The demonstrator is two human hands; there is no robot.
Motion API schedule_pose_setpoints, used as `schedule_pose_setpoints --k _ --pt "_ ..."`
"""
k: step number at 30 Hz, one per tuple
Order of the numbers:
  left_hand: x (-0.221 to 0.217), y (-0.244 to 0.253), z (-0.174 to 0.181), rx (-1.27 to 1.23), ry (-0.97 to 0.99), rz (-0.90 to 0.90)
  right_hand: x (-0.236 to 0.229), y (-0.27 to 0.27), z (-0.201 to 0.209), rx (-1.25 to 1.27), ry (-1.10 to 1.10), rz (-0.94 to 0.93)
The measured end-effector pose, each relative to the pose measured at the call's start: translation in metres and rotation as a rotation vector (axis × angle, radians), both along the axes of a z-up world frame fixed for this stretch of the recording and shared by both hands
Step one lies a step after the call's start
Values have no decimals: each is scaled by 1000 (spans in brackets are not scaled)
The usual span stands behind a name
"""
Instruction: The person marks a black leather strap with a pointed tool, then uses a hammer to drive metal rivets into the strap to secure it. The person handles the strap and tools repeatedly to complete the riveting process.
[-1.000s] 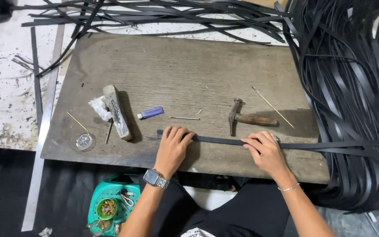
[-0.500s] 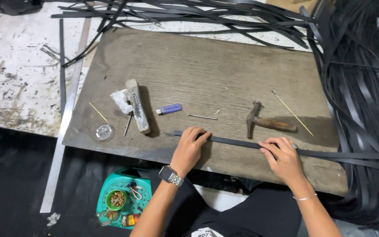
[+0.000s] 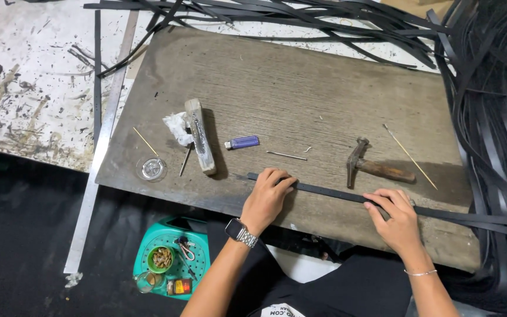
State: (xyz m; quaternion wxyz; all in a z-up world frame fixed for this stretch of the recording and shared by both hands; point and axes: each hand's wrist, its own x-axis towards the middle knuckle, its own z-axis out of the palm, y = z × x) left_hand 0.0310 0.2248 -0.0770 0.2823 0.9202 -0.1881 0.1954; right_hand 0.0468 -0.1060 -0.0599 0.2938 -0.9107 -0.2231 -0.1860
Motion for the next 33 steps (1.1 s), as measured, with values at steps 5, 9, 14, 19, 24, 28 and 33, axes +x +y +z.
schedule_pose_setpoints --k 5,9,14,19,24,28,33 --pt "-1 0 1 -9 21 9 -2 5 9 -2 -1 -8" --pt "-1 0 5 -13 31 12 -2 3 5 -8 -6 -11" --pt "-2 2 11 -18 67 2 -2 6 8 -20 -11 -18" --pt "-3 2 19 -20 100 4 -2 9 11 -29 -33 -14" --pt "-3 3 24 -44 143 2 -2 6 4 -26 -34 -23" --pt "-2 4 30 -45 135 -18 -1 5 4 -37 -22 -32" --pt "2 5 16 -39 150 0 -1 7 5 -62 -54 -4"
